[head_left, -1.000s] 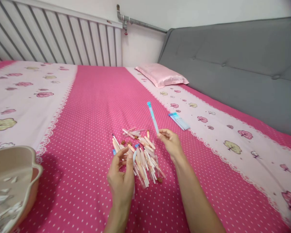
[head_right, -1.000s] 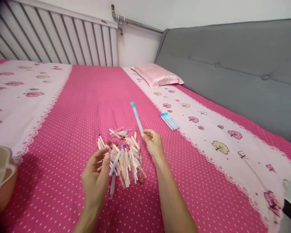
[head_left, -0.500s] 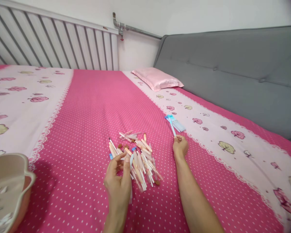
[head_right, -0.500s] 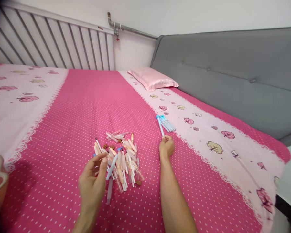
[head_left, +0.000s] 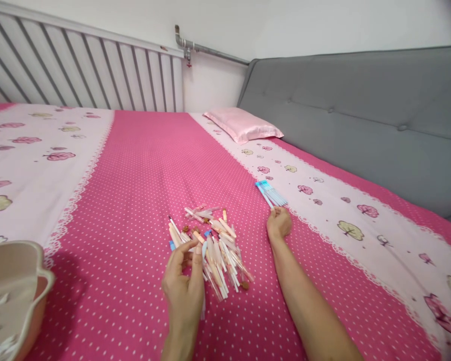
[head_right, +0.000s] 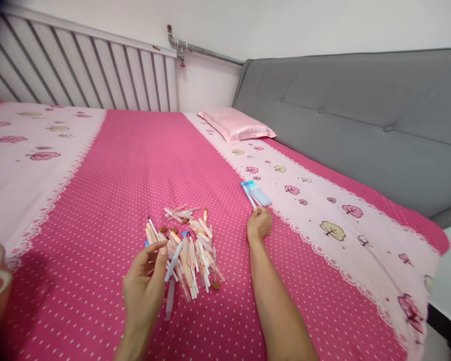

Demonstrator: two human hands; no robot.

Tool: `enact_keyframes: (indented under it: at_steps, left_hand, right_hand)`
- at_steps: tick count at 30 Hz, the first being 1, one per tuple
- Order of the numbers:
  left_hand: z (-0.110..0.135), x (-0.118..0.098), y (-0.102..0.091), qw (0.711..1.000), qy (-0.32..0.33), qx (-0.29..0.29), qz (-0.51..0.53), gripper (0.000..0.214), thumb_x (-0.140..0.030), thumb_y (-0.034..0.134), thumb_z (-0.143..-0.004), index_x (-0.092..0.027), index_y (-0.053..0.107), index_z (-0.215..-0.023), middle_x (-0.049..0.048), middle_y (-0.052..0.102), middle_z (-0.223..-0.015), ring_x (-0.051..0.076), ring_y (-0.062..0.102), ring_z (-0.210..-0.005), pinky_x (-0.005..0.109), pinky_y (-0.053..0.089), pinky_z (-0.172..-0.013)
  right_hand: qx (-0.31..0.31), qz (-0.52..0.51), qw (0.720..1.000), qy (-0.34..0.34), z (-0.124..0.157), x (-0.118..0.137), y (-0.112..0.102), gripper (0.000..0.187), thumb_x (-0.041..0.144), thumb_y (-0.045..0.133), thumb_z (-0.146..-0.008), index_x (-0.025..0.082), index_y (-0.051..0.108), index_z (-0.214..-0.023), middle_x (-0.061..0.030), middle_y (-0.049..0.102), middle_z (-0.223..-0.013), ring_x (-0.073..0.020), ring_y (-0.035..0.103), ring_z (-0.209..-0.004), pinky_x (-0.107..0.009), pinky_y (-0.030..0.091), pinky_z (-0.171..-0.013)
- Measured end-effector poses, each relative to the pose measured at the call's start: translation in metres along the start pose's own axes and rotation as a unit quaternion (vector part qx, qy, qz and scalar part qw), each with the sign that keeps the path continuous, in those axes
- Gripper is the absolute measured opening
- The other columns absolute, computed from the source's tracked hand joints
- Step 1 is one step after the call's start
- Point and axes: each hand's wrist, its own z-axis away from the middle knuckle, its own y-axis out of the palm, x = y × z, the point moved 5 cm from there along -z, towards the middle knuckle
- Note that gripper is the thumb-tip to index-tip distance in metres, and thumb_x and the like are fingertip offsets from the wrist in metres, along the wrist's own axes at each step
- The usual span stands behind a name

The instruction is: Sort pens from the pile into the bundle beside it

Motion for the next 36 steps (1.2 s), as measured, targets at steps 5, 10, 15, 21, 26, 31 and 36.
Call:
enact_keyframes:
  at_steps: [5, 10, 15, 21, 26, 31, 36]
  left_hand:
    - [0.0003, 0.0001, -0.0001, 1.000, 0.002, 0.002, -0.007, 0.039, -0.049, 0.054, -0.078, -0.018, 0.063, -0.098, 0.0077, 0.064, -0.088, 0.018, 0.059, -0.072, 0.030, 0.047, -0.066]
    - [-0.0002, 0.0015, 0.0005, 1.000, 0.003, 0.001, -0.002, 0.039, -0.050, 0.054, -0.078, -0.017, 0.063, -0.098, 0.0076, 0.063, -0.088, 0.018, 0.059, -0.073, 0.031, 0.048, -0.067]
    - [-0.0003, 0.0011, 0.0011, 1.000, 0.005, 0.004, -0.001, 0.038, -0.049, 0.054, -0.078, -0.017, 0.063, -0.097, 0.0074, 0.064, -0.087, 0.018, 0.059, -0.073, 0.030, 0.047, -0.066]
    - [-0.0004, 0.0010, 0.0010, 1.000, 0.007, 0.002, -0.001, 0.038, -0.048, 0.054, -0.079, -0.017, 0.064, -0.097, 0.0073, 0.064, -0.087, 0.017, 0.059, -0.071, 0.029, 0.047, -0.064]
    - [-0.0006, 0.0014, 0.0015, 1.000, 0.006, 0.008, 0.000, 0.037, -0.048, 0.054, -0.079, -0.017, 0.063, -0.097, 0.0075, 0.065, -0.088, 0.017, 0.060, -0.072, 0.029, 0.047, -0.065]
    - [-0.0009, 0.0010, 0.0020, 1.000, 0.009, 0.011, -0.002, 0.036, -0.047, 0.053, -0.080, -0.018, 0.063, -0.098, 0.0075, 0.065, -0.089, 0.018, 0.059, -0.072, 0.029, 0.047, -0.064]
    - [-0.0003, 0.0001, 0.0019, 1.000, 0.011, 0.012, 0.003, 0.034, -0.046, 0.053, -0.080, -0.017, 0.063, -0.096, 0.0075, 0.065, -0.089, 0.018, 0.060, -0.073, 0.030, 0.047, -0.066]
  right_hand:
    - [-0.009, 0.000, 1.000, -0.024, -0.0034, 0.0020, 0.0021, 0.022, 0.022, 0.051, -0.078, 0.018, 0.066, -0.093, -0.0079, 0.066, -0.089, -0.0194, 0.056, -0.078, -0.028, 0.035, -0.065]
    - [-0.018, 0.001, 0.999, -0.039, -0.0058, 0.0018, 0.0039, 0.023, 0.022, 0.051, -0.078, 0.017, 0.066, -0.094, -0.0088, 0.066, -0.089, -0.0200, 0.055, -0.079, -0.029, 0.035, -0.067]
    - [-0.024, 0.004, 0.999, -0.036, -0.0062, 0.0023, 0.0039, 0.022, 0.021, 0.052, -0.078, 0.018, 0.066, -0.095, -0.0080, 0.065, -0.090, -0.0200, 0.054, -0.080, -0.029, 0.035, -0.066]
    - [-0.036, 0.003, 0.999, -0.031, -0.0075, 0.0026, 0.0037, 0.024, 0.019, 0.050, -0.078, 0.018, 0.065, -0.097, -0.0085, 0.064, -0.096, -0.0205, 0.054, -0.083, -0.029, 0.035, -0.067]
    - [-0.039, 0.003, 0.999, -0.030, -0.0087, 0.0015, 0.0042, 0.023, 0.018, 0.051, -0.078, 0.018, 0.064, -0.096, -0.0088, 0.063, -0.096, -0.0206, 0.054, -0.083, -0.029, 0.034, -0.068]
    - [-0.036, 0.002, 0.999, -0.030, -0.0087, 0.0019, 0.0040, 0.021, 0.020, 0.052, -0.077, 0.018, 0.064, -0.094, -0.0077, 0.064, -0.094, -0.0200, 0.054, -0.081, -0.028, 0.034, -0.067]
    - [-0.041, -0.004, 0.999, -0.029, -0.0085, 0.0024, 0.0032, 0.019, 0.021, 0.052, -0.077, 0.017, 0.064, -0.091, -0.0072, 0.063, -0.091, -0.0194, 0.053, -0.080, -0.028, 0.035, -0.068]
